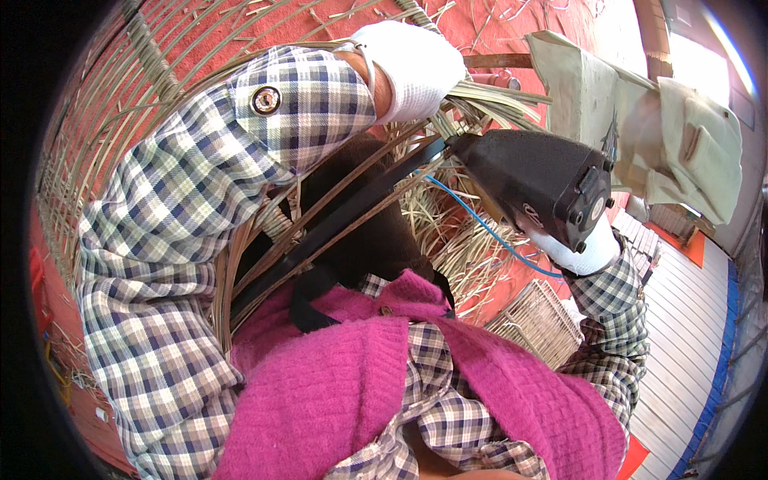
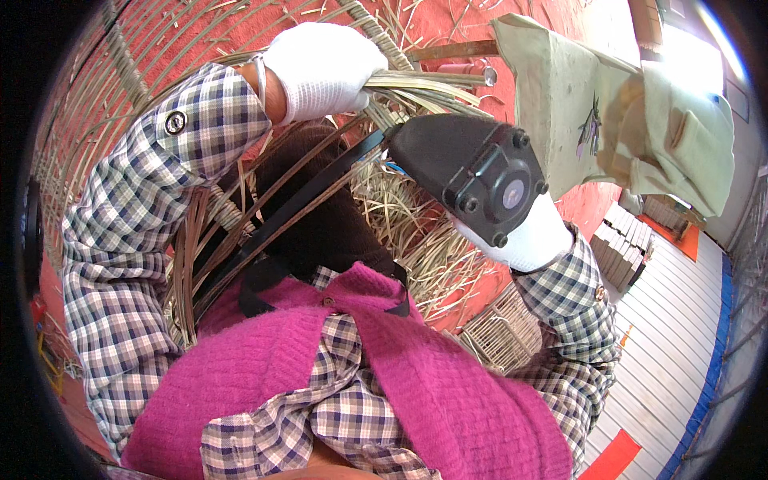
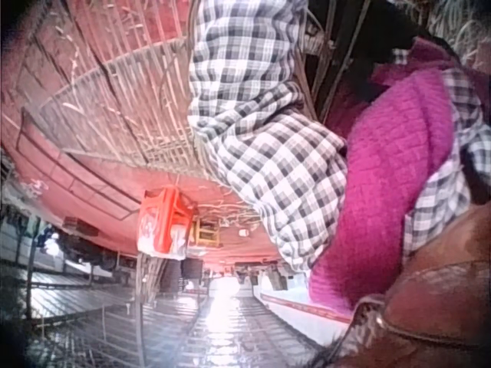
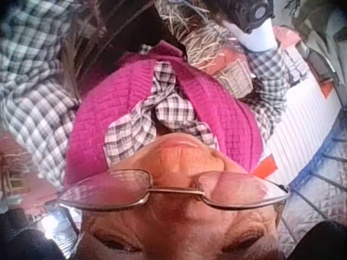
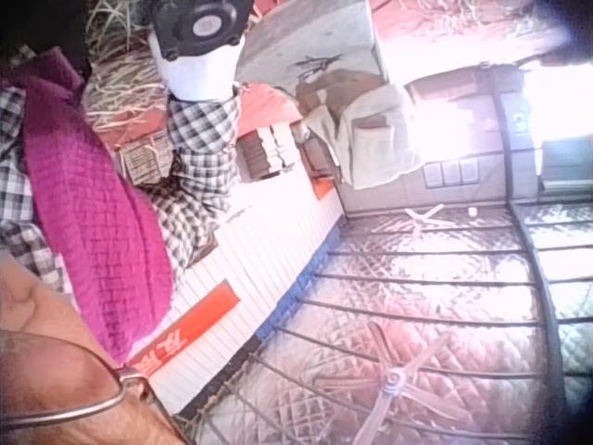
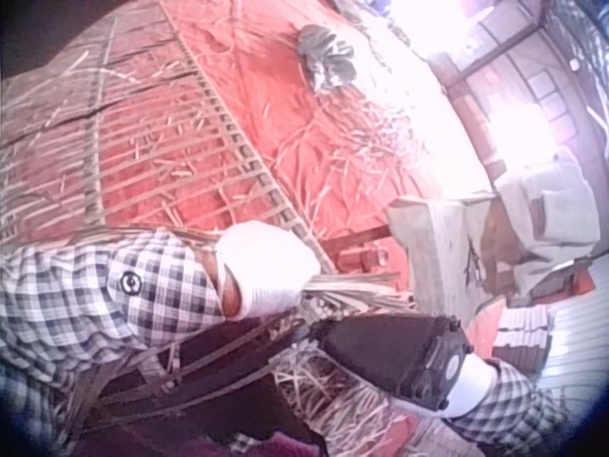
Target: The person weaves thin bamboo strips into a curved metal frame, securing them with a pneumatic nail gun. They repeatedly pick up strips, align them along the frame, and fasten them in place while working in a workshop.
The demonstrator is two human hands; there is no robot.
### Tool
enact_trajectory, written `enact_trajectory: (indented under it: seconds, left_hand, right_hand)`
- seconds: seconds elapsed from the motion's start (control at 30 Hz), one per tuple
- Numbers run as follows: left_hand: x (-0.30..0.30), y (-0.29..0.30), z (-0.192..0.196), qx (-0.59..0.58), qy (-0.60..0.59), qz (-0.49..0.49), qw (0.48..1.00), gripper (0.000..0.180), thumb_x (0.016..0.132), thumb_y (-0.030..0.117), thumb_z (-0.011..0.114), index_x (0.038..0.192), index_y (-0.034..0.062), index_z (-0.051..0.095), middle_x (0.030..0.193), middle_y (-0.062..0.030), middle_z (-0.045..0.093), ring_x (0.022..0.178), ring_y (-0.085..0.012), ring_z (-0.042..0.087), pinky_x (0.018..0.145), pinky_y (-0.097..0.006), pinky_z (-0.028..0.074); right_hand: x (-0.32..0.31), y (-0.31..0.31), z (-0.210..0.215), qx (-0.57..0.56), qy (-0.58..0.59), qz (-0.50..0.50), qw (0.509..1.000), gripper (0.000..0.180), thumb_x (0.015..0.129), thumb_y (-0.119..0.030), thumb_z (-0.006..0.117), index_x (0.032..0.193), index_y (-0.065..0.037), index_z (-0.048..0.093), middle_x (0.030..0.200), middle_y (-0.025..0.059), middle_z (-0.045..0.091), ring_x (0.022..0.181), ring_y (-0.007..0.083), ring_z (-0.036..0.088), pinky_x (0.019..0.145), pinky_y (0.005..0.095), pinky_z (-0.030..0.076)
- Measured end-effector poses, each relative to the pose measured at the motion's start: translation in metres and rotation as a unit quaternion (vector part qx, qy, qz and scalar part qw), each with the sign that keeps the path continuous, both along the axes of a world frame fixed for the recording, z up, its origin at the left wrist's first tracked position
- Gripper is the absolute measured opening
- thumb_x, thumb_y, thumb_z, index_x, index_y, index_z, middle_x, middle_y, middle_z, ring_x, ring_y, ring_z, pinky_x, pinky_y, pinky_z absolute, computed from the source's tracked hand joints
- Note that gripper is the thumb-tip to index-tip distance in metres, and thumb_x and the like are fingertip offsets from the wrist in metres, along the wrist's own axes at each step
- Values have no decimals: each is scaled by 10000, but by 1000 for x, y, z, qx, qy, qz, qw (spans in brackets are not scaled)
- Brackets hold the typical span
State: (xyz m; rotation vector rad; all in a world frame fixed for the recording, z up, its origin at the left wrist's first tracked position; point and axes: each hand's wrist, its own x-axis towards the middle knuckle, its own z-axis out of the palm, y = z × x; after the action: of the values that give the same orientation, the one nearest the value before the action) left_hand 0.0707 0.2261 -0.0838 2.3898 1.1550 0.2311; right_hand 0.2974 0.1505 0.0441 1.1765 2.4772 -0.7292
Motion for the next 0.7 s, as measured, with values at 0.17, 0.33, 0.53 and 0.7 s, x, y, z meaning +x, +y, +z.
enact_trajectory:
  seconds: [0.17, 0.33, 0.53, 0.7]
  left_hand:
    - [-1, 3, 2, -37, 16, -24, 999, 199, 749, 227, 648, 884, 84, 684, 790, -110, 660, 776, -275, 654, 732, -378, 521]
    - [-1, 17, 7, -143, 40, -100, 984, 289, 684, 253, 679, 869, 33, 705, 779, -139, 676, 709, -268, 659, 658, -373, 527]
    - [-9, 34, 5, -228, -7, -130, 965, 229, 671, 226, 686, 790, 32, 674, 624, -87, 618, 582, -194, 594, 564, -349, 474]
    - [-13, 30, 0, -272, 9, -147, 951, 269, 737, 290, 668, 755, 22, 667, 630, -79, 626, 561, -190, 584, 560, -343, 473]
  right_hand:
    - [-3, 6, -8, -56, 40, -67, 995, 389, 755, -117, 711, 1120, -37, 604, 1098, 141, 613, 992, 321, 585, 863, 404, 469]
    - [3, -7, -10, -89, 60, -175, 979, 410, 764, -82, 708, 1150, -34, 577, 1087, 111, 620, 997, 253, 584, 858, 367, 476]
    - [17, -12, -13, -83, 105, -230, 964, 375, 758, -111, 724, 1098, -32, 586, 1032, 110, 633, 941, 253, 611, 826, 370, 496]
    - [24, -12, -16, 3, 26, -16, 1000, 501, 782, -35, 718, 1238, -19, 512, 1162, 103, 598, 1034, 193, 576, 902, 337, 470]
